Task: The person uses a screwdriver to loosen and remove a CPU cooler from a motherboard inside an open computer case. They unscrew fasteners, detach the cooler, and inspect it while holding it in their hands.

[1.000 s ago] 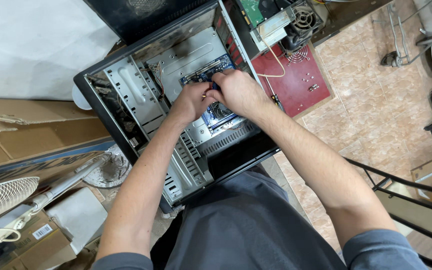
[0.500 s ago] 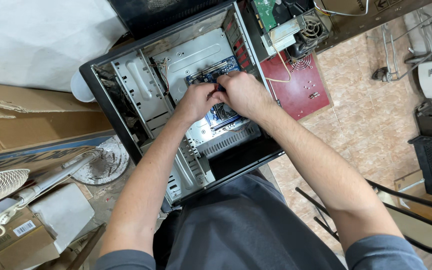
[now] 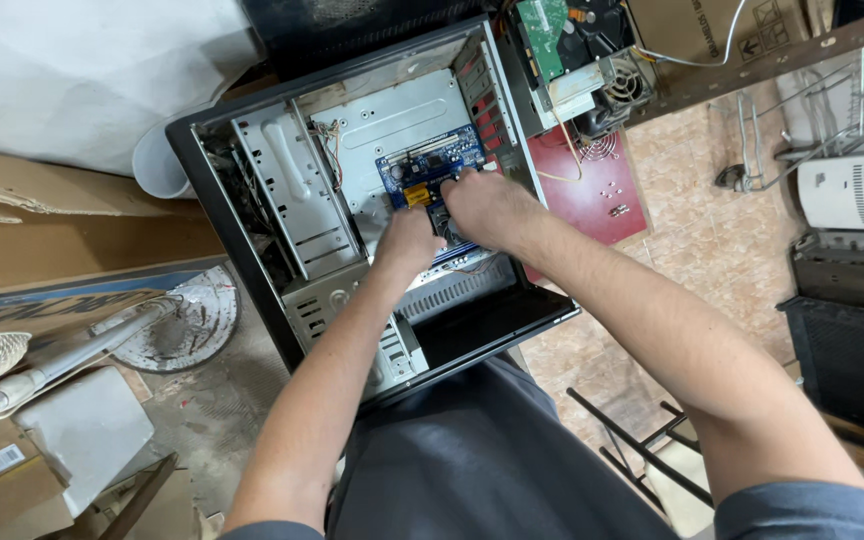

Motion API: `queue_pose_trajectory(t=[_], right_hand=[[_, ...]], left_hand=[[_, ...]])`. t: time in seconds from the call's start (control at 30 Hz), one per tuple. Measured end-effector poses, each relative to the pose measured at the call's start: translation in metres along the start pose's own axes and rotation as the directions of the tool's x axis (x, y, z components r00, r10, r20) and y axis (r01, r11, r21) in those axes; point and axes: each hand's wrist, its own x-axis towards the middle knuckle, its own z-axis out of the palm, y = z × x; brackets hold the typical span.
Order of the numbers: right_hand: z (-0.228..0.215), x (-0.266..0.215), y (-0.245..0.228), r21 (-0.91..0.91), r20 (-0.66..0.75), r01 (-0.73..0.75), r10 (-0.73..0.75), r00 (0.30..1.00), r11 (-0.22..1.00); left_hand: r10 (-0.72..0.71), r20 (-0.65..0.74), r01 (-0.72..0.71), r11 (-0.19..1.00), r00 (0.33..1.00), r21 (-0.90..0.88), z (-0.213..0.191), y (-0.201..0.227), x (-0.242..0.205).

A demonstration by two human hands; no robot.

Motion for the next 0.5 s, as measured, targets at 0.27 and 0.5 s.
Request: queue_pose_trajectory(t=[0.27, 0.5], right_hand=[[-0.017, 0.024, -0.007, -0.205, 0.102, 0.108, -0.088, 0.991, 0.973], [-0.038, 0.034, -0.005, -0.163, 0.320, 0.064, -0.008, 0.947, 0.985]], left_hand=[[-0.231, -0.175, 0.204, 0.966, 0.957, -0.158, 0.017, 0.038, -0.022], [-0.237, -0.301, 0.132, 0.934, 0.924, -0.331, 0.056, 0.030, -0.015]])
